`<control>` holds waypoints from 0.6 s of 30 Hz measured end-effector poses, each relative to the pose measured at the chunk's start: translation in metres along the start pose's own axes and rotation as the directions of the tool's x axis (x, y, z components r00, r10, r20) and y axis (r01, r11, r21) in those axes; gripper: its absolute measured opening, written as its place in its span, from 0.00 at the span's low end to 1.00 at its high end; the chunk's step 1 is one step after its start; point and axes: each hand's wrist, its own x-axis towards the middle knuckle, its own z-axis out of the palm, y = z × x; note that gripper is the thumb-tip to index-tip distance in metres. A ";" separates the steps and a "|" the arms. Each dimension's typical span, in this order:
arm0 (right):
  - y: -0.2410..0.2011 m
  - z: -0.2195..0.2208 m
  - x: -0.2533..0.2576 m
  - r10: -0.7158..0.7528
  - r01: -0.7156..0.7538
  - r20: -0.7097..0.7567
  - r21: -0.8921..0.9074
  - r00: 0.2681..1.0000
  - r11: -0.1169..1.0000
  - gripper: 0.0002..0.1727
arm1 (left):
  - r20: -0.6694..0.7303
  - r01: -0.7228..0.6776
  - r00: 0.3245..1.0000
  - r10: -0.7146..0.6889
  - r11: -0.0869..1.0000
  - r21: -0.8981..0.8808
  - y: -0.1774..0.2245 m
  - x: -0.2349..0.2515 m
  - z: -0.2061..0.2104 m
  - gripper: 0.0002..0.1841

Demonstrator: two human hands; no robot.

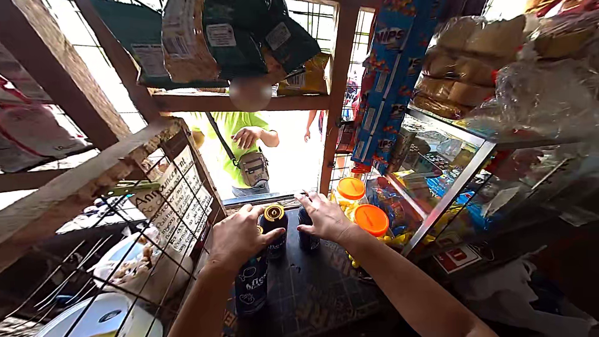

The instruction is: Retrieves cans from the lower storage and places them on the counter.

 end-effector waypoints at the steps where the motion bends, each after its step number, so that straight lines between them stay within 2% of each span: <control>1: 0.000 0.001 -0.001 -0.004 0.003 -0.019 -0.013 1.000 1.000 0.46 | -0.008 0.000 1.000 0.000 1.000 0.000 -0.001 0.000 0.001 0.38; 4: 0.003 0.008 -0.010 -0.038 0.035 -0.108 -0.029 0.993 0.999 0.44 | -0.054 -0.009 0.999 0.008 1.000 -0.015 -0.007 -0.002 0.005 0.39; 6: 0.008 0.023 -0.023 -0.107 0.104 -0.265 -0.024 0.958 0.994 0.41 | -0.095 -0.027 0.995 0.024 0.999 -0.024 -0.013 -0.004 0.009 0.38; 9: 0.015 0.053 -0.046 -0.269 0.297 -0.563 -0.043 0.781 0.954 0.35 | -0.182 -0.050 0.982 0.041 0.998 -0.044 -0.023 -0.007 0.014 0.38; 11: 0.017 0.067 -0.067 -0.311 0.375 -0.637 -0.037 0.705 0.926 0.32 | -0.239 -0.070 0.970 0.050 0.995 -0.076 -0.029 -0.012 0.015 0.40; 13: 0.021 0.083 -0.091 -0.322 0.417 -0.679 -0.026 0.660 0.909 0.26 | -0.374 -0.136 0.922 0.104 0.989 -0.060 -0.037 -0.018 0.023 0.42; 15: 0.029 0.103 -0.117 -0.319 0.453 -0.720 -0.007 0.617 0.892 0.19 | -0.516 -0.182 0.843 0.152 0.983 -0.008 -0.042 -0.021 0.036 0.42; 18: 0.047 0.141 -0.158 -0.312 0.516 -0.786 0.010 0.533 0.857 0.12 | -0.622 -0.180 0.769 0.144 0.984 0.006 -0.043 -0.026 0.049 0.43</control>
